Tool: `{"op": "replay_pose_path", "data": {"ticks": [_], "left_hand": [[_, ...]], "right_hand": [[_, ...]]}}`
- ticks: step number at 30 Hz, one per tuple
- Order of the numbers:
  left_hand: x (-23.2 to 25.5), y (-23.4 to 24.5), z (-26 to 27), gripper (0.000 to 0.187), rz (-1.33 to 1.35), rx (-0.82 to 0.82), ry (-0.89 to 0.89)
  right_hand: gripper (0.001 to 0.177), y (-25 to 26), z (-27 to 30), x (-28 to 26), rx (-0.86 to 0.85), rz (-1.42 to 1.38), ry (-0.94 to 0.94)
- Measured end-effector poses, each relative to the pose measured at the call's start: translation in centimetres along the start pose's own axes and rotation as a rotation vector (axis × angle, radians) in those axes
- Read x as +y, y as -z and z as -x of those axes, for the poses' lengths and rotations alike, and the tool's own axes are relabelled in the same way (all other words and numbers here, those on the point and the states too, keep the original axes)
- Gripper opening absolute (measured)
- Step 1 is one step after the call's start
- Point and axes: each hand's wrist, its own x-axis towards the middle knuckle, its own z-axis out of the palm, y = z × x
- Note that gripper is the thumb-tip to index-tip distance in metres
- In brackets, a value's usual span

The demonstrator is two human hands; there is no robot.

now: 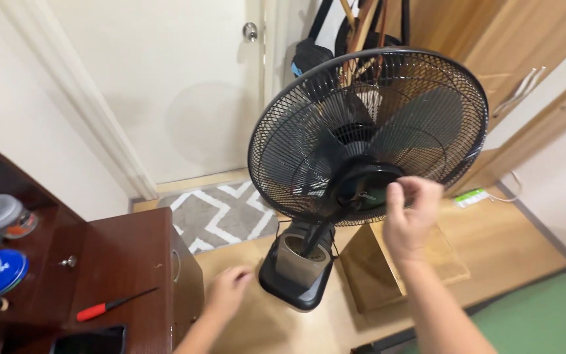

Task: The person disassembles a standing electric fan by removing the front grille, fan blades, and rear grille, then detaches the motor head from the stand. They place the removed parts on a nearby surface.

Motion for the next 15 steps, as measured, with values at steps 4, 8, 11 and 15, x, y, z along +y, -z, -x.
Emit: {"op": "replay_pose_path", "data": {"ticks": [4, 8, 11, 15], "left_hand": [[9.5, -5.4, -3.0, 0.032, 0.064, 0.098, -0.245], [16.7, -8.4, -4.7, 0.039, 0.060, 0.272, -0.454], [19.0, -9.3, -4.7, 0.035, 0.052, 0.159, -0.261], [19.1, -11.1, -4.8, 0.035, 0.067, 0.205, -0.129]], "right_hand": [[0.017, -1.6, 2.9, 0.3, -0.029, -0.352, -0.424], [0.030, -1.3, 4.6, 1.4, -0.175, -0.363, -0.617], [0.024, -1.3, 5.3, 1.7, -0.357, -0.279, -0.670], [0.028, -1.2, 6.5, 2.5, -0.488, -0.272, -0.712]]}}
